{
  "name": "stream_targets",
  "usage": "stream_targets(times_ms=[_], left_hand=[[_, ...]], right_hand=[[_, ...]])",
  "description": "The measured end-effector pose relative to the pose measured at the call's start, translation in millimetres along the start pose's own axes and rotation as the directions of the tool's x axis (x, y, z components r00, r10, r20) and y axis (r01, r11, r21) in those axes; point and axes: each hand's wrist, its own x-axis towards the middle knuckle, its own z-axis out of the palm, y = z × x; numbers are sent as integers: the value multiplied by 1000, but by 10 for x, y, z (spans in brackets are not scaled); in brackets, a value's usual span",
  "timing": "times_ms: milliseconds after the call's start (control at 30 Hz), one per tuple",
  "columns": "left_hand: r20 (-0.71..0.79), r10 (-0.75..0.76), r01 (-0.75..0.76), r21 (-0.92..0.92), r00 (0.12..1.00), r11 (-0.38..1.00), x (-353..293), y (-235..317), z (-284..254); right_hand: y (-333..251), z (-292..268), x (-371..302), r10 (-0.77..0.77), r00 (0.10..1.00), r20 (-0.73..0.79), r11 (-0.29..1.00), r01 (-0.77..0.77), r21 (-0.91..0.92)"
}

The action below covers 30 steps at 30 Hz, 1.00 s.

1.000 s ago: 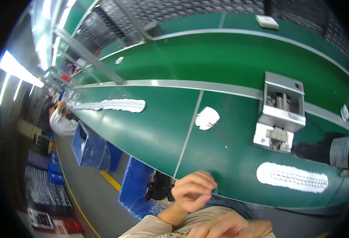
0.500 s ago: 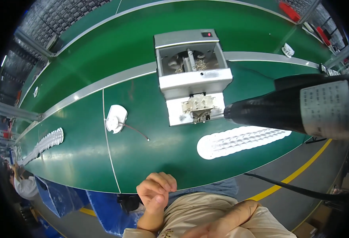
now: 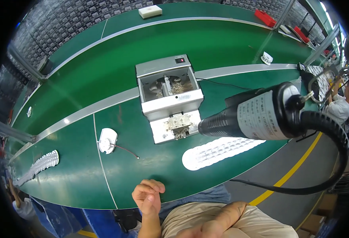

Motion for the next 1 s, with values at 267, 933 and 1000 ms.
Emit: stream_targets(times_ms=[267, 933, 1000], left_hand=[[48, -24, 21, 68, 999, 997, 8, 6, -32], [14, -11, 11, 37, 1000, 999, -10, -38, -43], [7, -15, 15, 33, 1000, 999, -4, -43, -37]], right_hand=[[10, 111, 9, -133, 989, 69, 990, 130, 49], [4, -11, -363, -203, 953, -224, 909, 99, -405], [-27, -38, -390, -221, 946, -238, 872, 82, -482]])
